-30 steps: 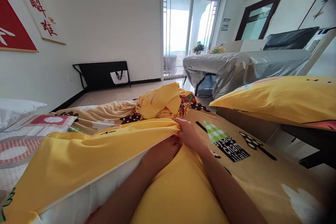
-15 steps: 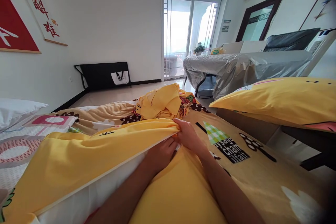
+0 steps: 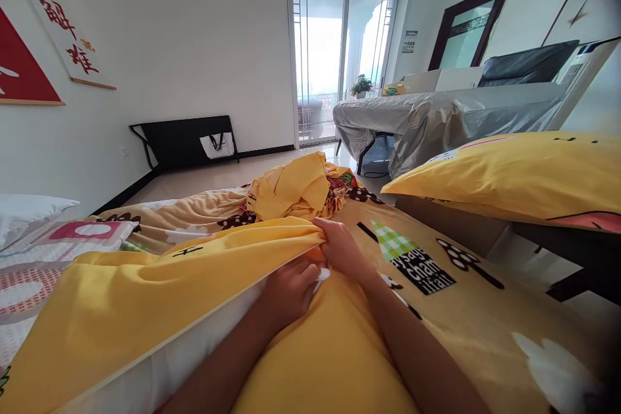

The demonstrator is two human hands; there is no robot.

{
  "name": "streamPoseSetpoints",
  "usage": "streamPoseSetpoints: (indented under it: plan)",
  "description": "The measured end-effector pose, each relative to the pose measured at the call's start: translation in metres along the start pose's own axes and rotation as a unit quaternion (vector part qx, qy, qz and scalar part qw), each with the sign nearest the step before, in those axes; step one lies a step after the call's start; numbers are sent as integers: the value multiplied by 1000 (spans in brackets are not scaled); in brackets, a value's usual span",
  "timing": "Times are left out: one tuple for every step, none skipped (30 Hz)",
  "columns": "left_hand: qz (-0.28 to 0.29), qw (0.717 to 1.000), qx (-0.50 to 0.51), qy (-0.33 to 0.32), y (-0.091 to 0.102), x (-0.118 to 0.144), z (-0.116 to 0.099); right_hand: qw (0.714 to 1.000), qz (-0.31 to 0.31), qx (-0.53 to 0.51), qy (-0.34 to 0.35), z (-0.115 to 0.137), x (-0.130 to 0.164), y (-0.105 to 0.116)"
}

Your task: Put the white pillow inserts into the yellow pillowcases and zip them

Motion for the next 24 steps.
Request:
streamPoseSetpoints:
  plan:
    - [14, 999, 26, 33, 0, -1, 1, 1000, -1, -11, 5, 0, 0, 1]
    - [30, 995, 59, 75, -1, -2, 3, 1000, -4, -20, 9, 1, 0, 1]
    - [44, 987, 95, 118, -2, -2, 6, 1000, -6, -26, 12, 1, -1, 2]
    - [55, 978, 132, 155, -4, -3, 8, 999, -9, -30, 12, 1, -1, 3]
    - [62, 967, 163, 185, -6, -4, 12, 999, -12, -31, 12, 0, -1, 3]
    - [65, 958, 187, 209, -8, -5, 15, 999, -12, -32, 12, 0, -1, 4]
    - [65, 952, 197, 227, -11, -5, 18, 999, -11, -32, 13, 0, -1, 4]
    - [63, 949, 193, 239, -12, -5, 22, 999, -11, -32, 14, 0, -1, 4]
    - [61, 951, 182, 244, -14, -6, 25, 999, -11, -32, 15, 0, -1, 4]
    - [58, 954, 168, 241, -15, -6, 29, 999, -10, -31, 16, 0, -1, 4]
    - [54, 959, 153, 232, -16, -6, 32, 999, -8, -31, 14, -1, -1, 4]
    - [50, 964, 138, 222, -17, -5, 35, 999, -5, -32, 13, -1, -1, 4]
    - [47, 968, 119, 214, -19, -5, 38, 999, -2, -32, 11, -1, -1, 4]
    - [48, 972, 99, 209, -20, -4, 42, 999, 0, -31, 9, -1, -2, 4]
    - [56, 974, 76, 207, -22, -2, 46, 1000, 0, -29, 7, -1, -2, 3]
    - [65, 974, 55, 208, -25, -1, 49, 1000, -2, -26, 5, -1, -2, 3]
    - [73, 974, 39, 209, -27, 0, 53, 1000, -6, -23, 5, -1, -2, 3]
    - [80, 975, 29, 206, -30, 1, 55, 1000, -10, -21, 7, -1, -2, 2]
    - [82, 975, 30, 203, -31, 2, 57, 1000, -14, -20, 11, -1, -3, 2]
    - [78, 975, 43, 204, -32, 2, 58, 1000, -17, -20, 16, -2, -3, 1]
    - [70, 973, 68, 211, -33, 2, 58, 999, -19, -21, 20, -2, -3, 1]
    - [63, 967, 104, 223, -33, 2, 57, 999, -21, -23, 24, -2, -3, 0]
    - [60, 957, 151, 239, -32, 2, 56, 999, -24, -24, 28, -2, -3, 0]
    - [61, 943, 202, 257, -31, 1, 55, 999, -26, -24, 31, -2, -3, -1]
Point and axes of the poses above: each hand's wrist, its own x-axis away from the middle knuckle, its own y-axis out of the back of the hand, z = x × y, the point moved 2 cm from there along -x, towards the middle knuckle
